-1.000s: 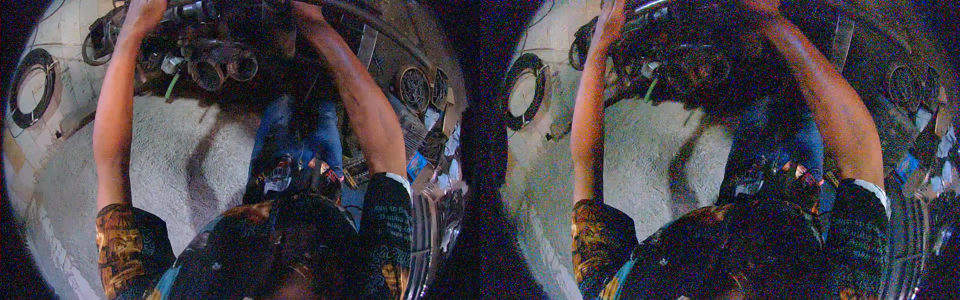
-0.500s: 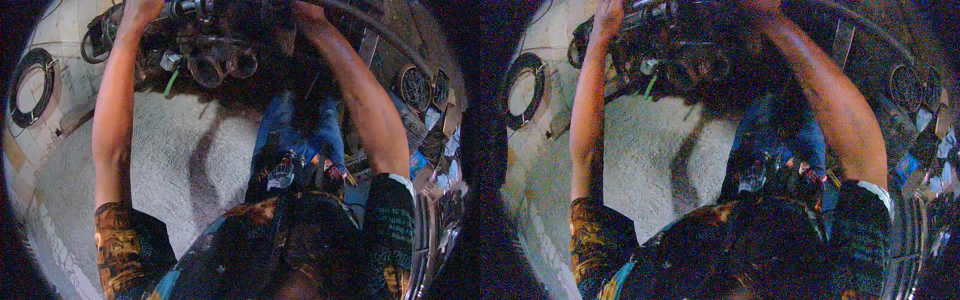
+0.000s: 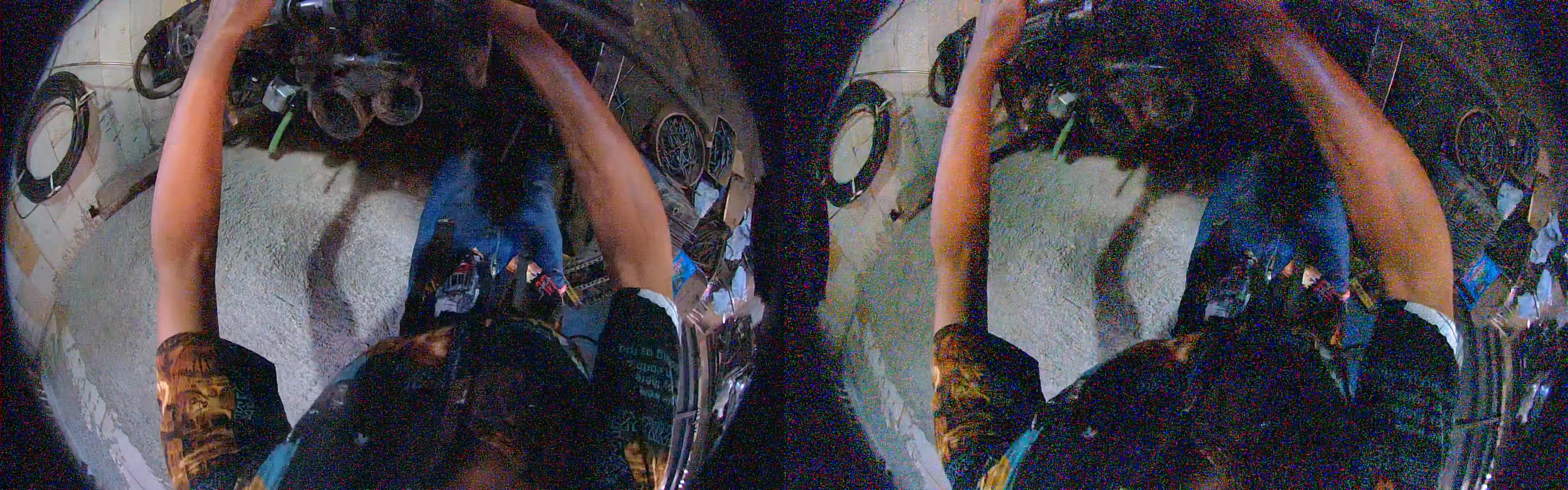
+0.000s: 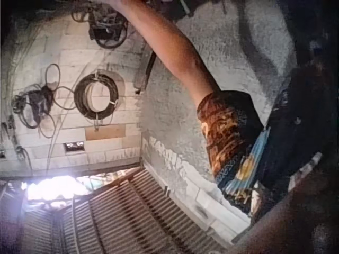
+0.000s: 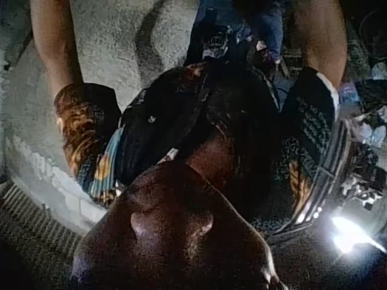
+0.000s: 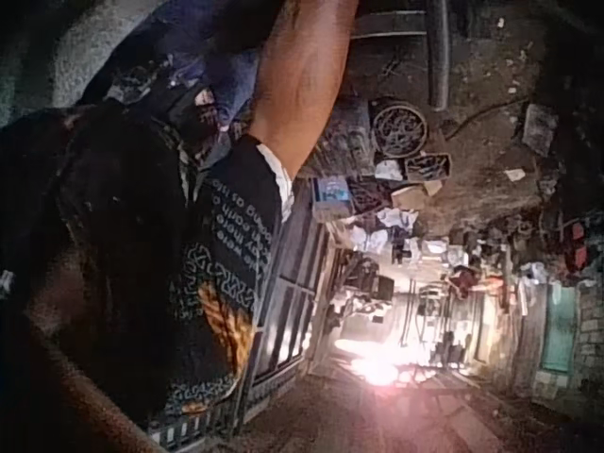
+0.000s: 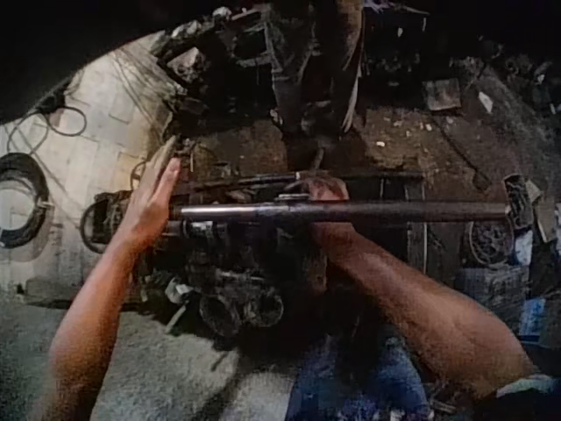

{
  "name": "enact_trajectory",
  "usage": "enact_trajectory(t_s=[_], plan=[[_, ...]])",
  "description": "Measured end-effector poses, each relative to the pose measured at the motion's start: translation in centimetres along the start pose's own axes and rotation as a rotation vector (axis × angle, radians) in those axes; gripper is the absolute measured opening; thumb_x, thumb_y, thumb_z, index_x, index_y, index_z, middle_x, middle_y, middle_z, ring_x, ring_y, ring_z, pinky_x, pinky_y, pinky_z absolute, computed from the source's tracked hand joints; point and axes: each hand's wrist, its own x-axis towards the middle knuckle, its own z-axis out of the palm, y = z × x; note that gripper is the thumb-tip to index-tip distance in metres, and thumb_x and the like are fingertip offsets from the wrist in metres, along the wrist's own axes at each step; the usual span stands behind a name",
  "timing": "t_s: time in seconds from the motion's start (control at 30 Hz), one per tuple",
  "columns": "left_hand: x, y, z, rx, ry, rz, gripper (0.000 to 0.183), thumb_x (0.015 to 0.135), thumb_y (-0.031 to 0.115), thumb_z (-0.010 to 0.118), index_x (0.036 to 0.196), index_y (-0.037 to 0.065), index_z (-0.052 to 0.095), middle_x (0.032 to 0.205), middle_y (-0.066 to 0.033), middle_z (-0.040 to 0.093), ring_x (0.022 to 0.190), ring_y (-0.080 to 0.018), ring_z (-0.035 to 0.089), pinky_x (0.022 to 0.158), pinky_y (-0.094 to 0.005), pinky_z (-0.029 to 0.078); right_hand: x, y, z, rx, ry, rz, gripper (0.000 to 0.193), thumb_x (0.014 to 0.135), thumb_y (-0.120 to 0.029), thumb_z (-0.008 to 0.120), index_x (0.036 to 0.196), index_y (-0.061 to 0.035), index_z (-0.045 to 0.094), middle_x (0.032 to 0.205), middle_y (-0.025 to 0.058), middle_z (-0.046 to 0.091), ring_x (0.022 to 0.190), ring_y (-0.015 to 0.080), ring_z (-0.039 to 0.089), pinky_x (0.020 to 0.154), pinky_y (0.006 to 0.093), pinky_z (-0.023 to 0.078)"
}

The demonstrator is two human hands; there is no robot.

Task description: Using a manual machine to bend and shape metal rods.

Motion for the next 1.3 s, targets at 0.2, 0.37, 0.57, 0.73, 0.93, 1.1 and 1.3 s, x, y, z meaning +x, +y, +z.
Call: enact_trajectory(t_s=[0.2,0.37,0.57,0.73,0.93,1.1,1.3], plan=[[-1.9,0.5,-2.0,0.126,-0.016,0.154,0.062,0.096,0.047,0.037,0.138,0.001,0.037,0.139,-0.0200,0.040,0.131,-0.0305,0.036,0.107,-0.0359,0.027,3.3,-3.1,-1.8,0.502,-0.616,0.633,0.020,0.089,-0.020,0.051,0.095,-0.0057,0.064,0.089,0.0119,0.065,0.083,0.0274,0.062,0.075,0.0412,0.049],[-1.7,0.6,-0.9,0.017,-0.059,0.033,0.062,0.096,0.048,0.037,0.136,0.001,0.038,0.129,-0.0206,0.050,0.119,-0.0307,0.049,0.100,-0.0345,0.036,0.3,1.1,4.0,0.024,-0.468,0.398,0.017,0.088,-0.020,0.052,0.091,-0.0076,0.063,0.092,0.0123,0.065,0.084,0.0287,0.063,0.073,0.0410,0.050],[-1.1,0.3,-0.3,-0.097,-0.011,-0.025,0.062,0.097,0.048,0.035,0.136,0.001,0.037,0.132,-0.0199,0.048,0.120,-0.0296,0.048,0.099,-0.0341,0.037,-0.6,1.5,4.3,-0.033,-0.042,0.155,0.018,0.087,-0.021,0.052,0.080,-0.0086,0.063,0.086,0.0112,0.064,0.079,0.0286,0.062,0.069,0.0410,0.049],[-1.1,0.4,-1.1,0.005,-0.027,0.055,0.062,0.097,0.048,0.034,0.138,0.002,0.036,0.134,-0.0213,0.045,0.124,-0.0316,0.044,0.101,-0.0358,0.034,-0.3,2.8,4.1,0.073,-0.171,0.252,0.013,0.084,-0.019,0.055,0.079,-0.0110,0.065,0.075,0.0086,0.063,0.065,0.0247,0.059,0.062,0.0397,0.049],[-2.1,1.3,-2.2,0.105,-0.024,0.000,0.060,0.097,0.048,0.030,0.138,0.004,0.035,0.136,-0.0230,0.044,0.129,-0.0350,0.038,0.105,-0.0381,0.029,1.2,0.3,2.1,0.246,-0.172,0.315,0.015,0.084,-0.017,0.056,0.075,-0.0115,0.066,0.064,0.0063,0.061,0.052,0.0205,0.056,0.053,0.0374,0.047],[-2.5,0.5,-2.5,0.075,-0.076,-0.019,0.058,0.098,0.046,0.029,0.139,0.006,0.034,0.135,-0.0236,0.044,0.128,-0.0370,0.039,0.105,-0.0392,0.030,3.5,-4.4,-2.2,0.652,-0.432,0.730,0.019,0.084,-0.017,0.057,0.068,-0.0094,0.066,0.060,0.0059,0.059,0.052,0.0208,0.055,0.053,0.0365,0.048],[-1.7,0.4,-1.7,0.085,-0.041,0.066,0.057,0.098,0.045,0.029,0.139,0.006,0.034,0.135,-0.0235,0.044,0.128,-0.0372,0.039,0.104,-0.0393,0.030,2.4,-1.7,-1.2,0.148,-0.286,0.202,0.017,0.084,-0.022,0.059,0.072,-0.0115,0.066,0.073,0.0078,0.063,0.068,0.0219,0.060,0.066,0.0377,0.050]])
